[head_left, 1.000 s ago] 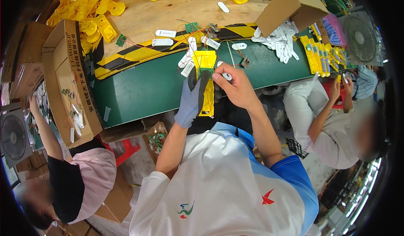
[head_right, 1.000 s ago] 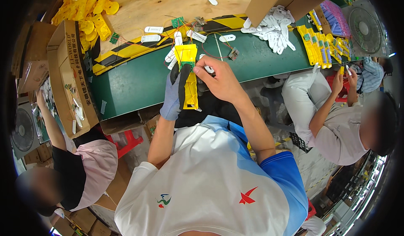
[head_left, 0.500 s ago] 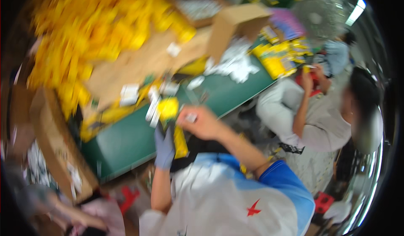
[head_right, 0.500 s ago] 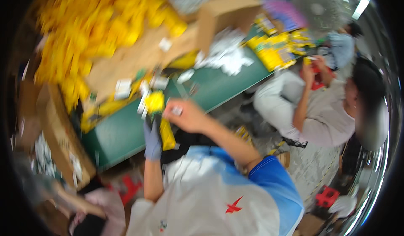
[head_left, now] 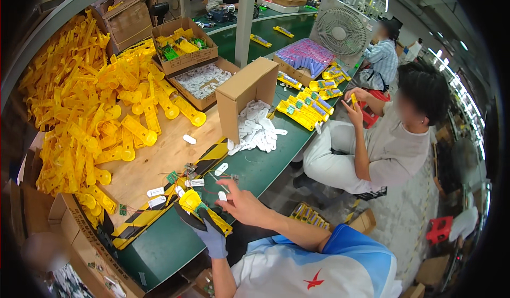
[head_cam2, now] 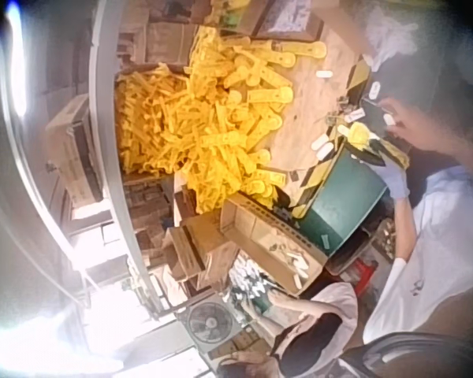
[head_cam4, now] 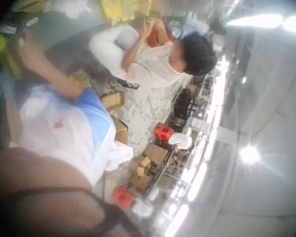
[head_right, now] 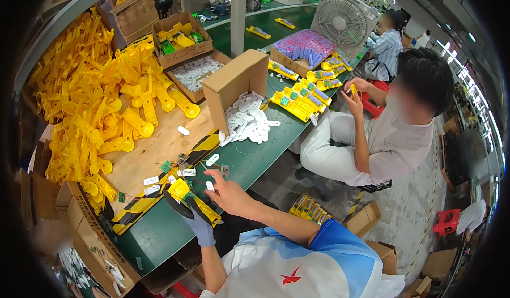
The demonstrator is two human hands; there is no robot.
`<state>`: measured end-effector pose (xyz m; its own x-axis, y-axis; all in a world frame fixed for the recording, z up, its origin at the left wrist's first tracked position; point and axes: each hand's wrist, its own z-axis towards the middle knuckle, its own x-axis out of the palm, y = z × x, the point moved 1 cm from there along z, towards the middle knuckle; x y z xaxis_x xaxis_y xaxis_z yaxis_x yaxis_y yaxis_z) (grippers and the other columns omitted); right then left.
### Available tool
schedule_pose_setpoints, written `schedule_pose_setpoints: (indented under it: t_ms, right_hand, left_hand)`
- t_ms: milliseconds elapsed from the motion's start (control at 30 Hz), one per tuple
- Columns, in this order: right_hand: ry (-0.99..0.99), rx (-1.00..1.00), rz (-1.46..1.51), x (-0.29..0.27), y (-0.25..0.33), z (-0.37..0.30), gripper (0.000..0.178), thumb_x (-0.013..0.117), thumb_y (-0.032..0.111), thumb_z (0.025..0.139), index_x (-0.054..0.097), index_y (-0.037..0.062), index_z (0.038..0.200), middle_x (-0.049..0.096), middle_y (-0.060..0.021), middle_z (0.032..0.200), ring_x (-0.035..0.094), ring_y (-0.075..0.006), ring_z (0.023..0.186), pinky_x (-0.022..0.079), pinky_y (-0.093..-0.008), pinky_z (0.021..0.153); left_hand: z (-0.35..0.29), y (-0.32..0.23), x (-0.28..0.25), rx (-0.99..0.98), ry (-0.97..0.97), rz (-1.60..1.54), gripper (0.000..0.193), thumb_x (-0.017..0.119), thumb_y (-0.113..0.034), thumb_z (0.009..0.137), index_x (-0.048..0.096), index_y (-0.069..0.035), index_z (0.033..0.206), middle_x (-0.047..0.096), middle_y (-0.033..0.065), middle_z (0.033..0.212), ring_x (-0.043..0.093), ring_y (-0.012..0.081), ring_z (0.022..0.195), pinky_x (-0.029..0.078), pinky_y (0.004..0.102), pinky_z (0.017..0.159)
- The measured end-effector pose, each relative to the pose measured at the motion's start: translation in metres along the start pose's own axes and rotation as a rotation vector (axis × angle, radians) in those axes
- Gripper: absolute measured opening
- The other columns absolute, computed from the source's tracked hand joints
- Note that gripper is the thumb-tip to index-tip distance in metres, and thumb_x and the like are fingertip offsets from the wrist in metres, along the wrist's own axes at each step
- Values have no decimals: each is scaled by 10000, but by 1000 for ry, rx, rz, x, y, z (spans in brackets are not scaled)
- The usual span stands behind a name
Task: Assembling components of yellow plastic flashlights on an assembly line.
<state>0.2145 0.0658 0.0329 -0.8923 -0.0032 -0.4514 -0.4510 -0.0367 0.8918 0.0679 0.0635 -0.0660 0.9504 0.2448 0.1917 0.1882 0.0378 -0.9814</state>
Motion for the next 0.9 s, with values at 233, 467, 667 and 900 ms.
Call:
schedule_pose_setpoints:
  t_ms: [233, 467, 667, 900]
  right_hand:
    - [-160, -216, -174, 23, 16, 4, 183, 648, 120, 893, 662, 51, 1062, 698, -160, 910, 678, -337, 736, 530, -403, 637]
    - [-114, -201, -324, 24, 25, -1, 192, 638, 148, 902, 650, 58, 1071, 701, -143, 859, 669, -326, 690, 528, -411, 608]
    - [-201, -40, 185, 37, 10, 12, 159, 651, 108, 924, 642, 28, 1061, 701, -60, 830, 675, -137, 706, 531, -269, 641]
    - [-325, 5, 615, 50, -28, 17, 127, 638, 45, 928, 658, -13, 1038, 699, -65, 918, 656, -106, 808, 542, -252, 716]
  left_hand:
    - [-3, -32, 14, -190, 93, 42, 568, 516, -192, 998, 296, 45, 1465, 415, 215, 1440, 440, 291, 1293, 336, 381, 1084]
    - [-4, -39, 9, 123, 101, 182, 463, 496, -160, 993, 392, 70, 1380, 473, 213, 1393, 464, 306, 1268, 354, 385, 1063]
    - [-9, -51, 3, 94, -24, 169, 329, 492, -152, 1003, 454, 14, 1284, 490, 154, 1281, 462, 261, 1206, 346, 371, 1045]
    - [-1, -52, 11, -105, -5, 68, 288, 513, -110, 983, 467, 1, 1245, 516, 143, 1246, 493, 256, 1163, 372, 360, 1019]
